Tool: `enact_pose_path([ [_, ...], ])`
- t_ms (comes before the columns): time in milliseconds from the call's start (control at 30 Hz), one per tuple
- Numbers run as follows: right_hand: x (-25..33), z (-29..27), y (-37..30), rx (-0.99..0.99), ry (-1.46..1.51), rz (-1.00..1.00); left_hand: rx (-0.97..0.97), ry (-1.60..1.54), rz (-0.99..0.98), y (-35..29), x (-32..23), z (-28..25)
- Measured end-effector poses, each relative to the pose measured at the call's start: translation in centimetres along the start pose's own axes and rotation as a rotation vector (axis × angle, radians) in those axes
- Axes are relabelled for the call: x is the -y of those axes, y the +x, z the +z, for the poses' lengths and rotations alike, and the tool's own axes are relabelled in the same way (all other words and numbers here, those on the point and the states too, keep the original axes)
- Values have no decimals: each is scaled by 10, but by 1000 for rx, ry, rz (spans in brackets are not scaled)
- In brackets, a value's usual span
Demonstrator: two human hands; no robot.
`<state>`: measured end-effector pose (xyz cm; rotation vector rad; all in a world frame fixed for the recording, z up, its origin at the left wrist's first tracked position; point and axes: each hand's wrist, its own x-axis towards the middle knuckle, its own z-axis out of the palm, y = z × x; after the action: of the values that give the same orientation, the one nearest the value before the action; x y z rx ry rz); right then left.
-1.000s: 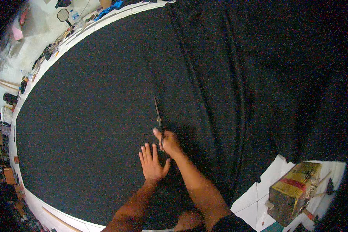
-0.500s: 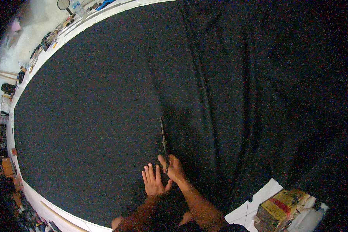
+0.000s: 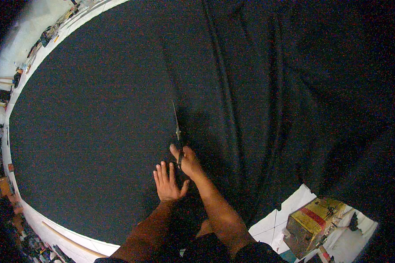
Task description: The person lays out a large piece of black fabric on the floor, marks it using a pole and chalk, and cuts along the marked line using shears.
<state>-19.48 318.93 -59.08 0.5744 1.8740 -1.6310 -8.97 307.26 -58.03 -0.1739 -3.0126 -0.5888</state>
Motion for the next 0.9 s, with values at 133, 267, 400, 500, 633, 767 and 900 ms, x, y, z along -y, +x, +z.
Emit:
enact_pose_path([
  [133, 14, 5, 6, -46, 11, 8, 27, -4, -1, -2, 4, 0],
  [267, 36, 2, 10, -34, 71, -73, -1, -11, -1, -6, 2, 7],
  [400, 38, -4, 19, 13, 108, -123, 46, -39, -22, -8, -8, 1],
  [500, 38, -1, 16, -91, 56, -110, 39, -78, -29, -7, -10, -2],
  [633, 42, 5, 11, -164, 38, -154, 42, -91, -55, -8, -10, -5],
  [767, 23, 1, 23, -179, 18, -214, 18, -91, -39, -4, -13, -4],
  [900, 33, -3, 27, -115, -54, -143, 16, -78, -40, -9, -12, -3],
])
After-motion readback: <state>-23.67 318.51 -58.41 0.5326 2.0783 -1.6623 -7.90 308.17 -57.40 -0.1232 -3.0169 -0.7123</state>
